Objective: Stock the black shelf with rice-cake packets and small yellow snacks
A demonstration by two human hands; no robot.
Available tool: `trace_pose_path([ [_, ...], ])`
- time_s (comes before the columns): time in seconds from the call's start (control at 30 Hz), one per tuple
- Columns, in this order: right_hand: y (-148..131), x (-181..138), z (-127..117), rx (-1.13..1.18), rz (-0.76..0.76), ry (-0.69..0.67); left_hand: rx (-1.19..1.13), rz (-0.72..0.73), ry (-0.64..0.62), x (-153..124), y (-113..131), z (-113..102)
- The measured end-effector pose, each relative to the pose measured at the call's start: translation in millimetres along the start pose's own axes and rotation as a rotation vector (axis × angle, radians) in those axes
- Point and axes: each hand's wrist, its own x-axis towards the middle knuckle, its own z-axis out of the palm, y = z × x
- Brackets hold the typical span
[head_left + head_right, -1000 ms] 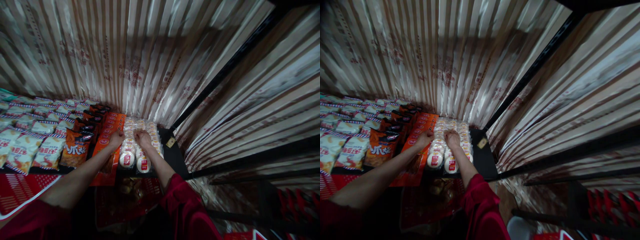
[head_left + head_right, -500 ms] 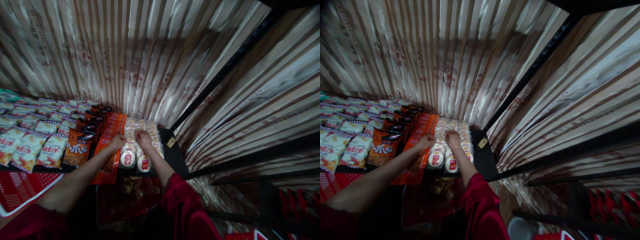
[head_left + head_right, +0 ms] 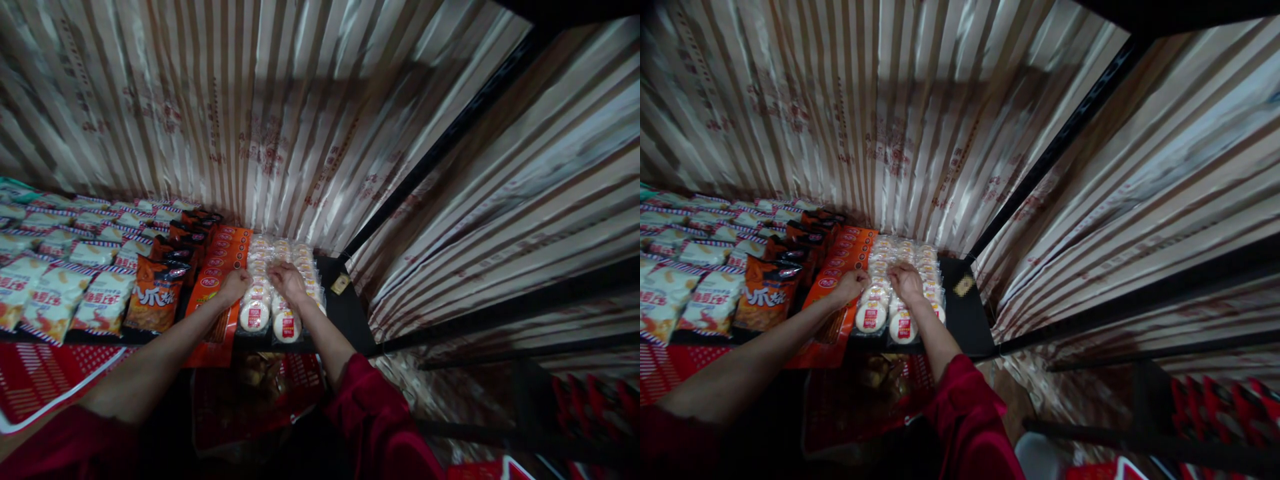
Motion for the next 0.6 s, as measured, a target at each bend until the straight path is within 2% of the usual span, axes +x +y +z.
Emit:
trace_pose_path([
  [0.23, 3.1, -4.7, -3.0, 0.013, -0.062, -0.044, 0.044, 0.036, 0.037, 1.5, -2.5, 2.8],
  [0.6, -6.1, -6.2, -4.6, -0.074, 0.017, -0.025, 0.003, 0.022, 0.029, -2.4, 9.2, -3.4],
])
